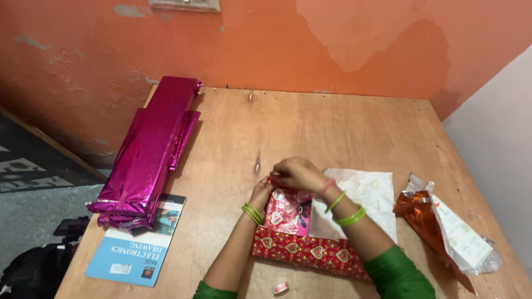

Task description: The person wraps a rectangular box with red patterned wrapping paper on a wooden table. They fold the paper around the box, smooth the edges, and secure the seams with clear adhesive tape. The person folds and tapes both ends of the package to complete the wrapping.

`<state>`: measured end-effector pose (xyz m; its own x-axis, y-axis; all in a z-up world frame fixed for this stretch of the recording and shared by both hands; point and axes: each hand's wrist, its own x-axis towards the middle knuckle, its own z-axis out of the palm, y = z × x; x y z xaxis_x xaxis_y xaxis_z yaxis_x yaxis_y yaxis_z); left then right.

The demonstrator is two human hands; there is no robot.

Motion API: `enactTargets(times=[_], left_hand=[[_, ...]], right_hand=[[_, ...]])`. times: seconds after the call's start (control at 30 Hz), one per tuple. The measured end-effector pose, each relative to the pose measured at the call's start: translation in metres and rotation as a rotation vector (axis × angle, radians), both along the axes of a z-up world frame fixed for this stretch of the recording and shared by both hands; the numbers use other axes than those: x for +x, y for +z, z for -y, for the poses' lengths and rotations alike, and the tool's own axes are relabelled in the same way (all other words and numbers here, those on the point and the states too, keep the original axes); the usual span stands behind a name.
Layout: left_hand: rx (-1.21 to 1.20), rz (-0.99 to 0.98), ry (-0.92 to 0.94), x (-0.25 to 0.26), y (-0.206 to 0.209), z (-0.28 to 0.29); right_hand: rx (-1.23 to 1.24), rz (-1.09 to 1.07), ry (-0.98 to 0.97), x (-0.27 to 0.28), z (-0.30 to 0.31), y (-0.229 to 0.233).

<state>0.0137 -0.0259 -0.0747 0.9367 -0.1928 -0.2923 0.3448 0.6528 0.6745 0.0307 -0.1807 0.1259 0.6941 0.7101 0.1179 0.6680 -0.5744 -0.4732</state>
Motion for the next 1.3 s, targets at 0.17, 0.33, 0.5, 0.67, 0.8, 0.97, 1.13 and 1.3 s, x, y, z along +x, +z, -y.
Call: enactTargets(times=[0.17, 0.33, 0.5, 0.67, 0.8, 0.97, 1.13, 1.3], left_hand=[[-0.176, 0.108, -0.138, -0.014, 0.012, -0.020], [-0.258, 0.152, -0.197, -0.036, 0.045, -0.030], [-0.020, 0.106, -0.156, -0.051, 0.057, -0.033], [-0.059, 0.269, 0.007, -0.046, 0.025, -0.021], [0.082, 0.320, 0.094, -0.044, 0.004, -0.023], [0.197, 0.257, -0.083, -0.045, 0.015, -0.032], [0.584, 0.502, -0.112, -0.058, 0.045, -0.020], [0.353, 0.198, -0.188, -0.071, 0.060, -0.022]], right_hand=[[0.216, 0.052, -0.166, -0.066, -0.015, -0.026], [0.363, -0.060, -0.311, -0.085, -0.017, -0.052], [0.358, -0.150, -0.377, -0.089, 0.000, -0.066], [0.151, 0.046, -0.238, -0.122, -0.013, -0.073], [0.016, 0.254, -0.229, -0.151, -0.025, -0.070], [0.003, 0.297, -0.192, -0.158, -0.025, -0.062], [0.110, 0.003, -0.131, -0.135, 0.011, -0.056], [-0.061, 0.348, -0.301, -0.072, 0.097, -0.034]])
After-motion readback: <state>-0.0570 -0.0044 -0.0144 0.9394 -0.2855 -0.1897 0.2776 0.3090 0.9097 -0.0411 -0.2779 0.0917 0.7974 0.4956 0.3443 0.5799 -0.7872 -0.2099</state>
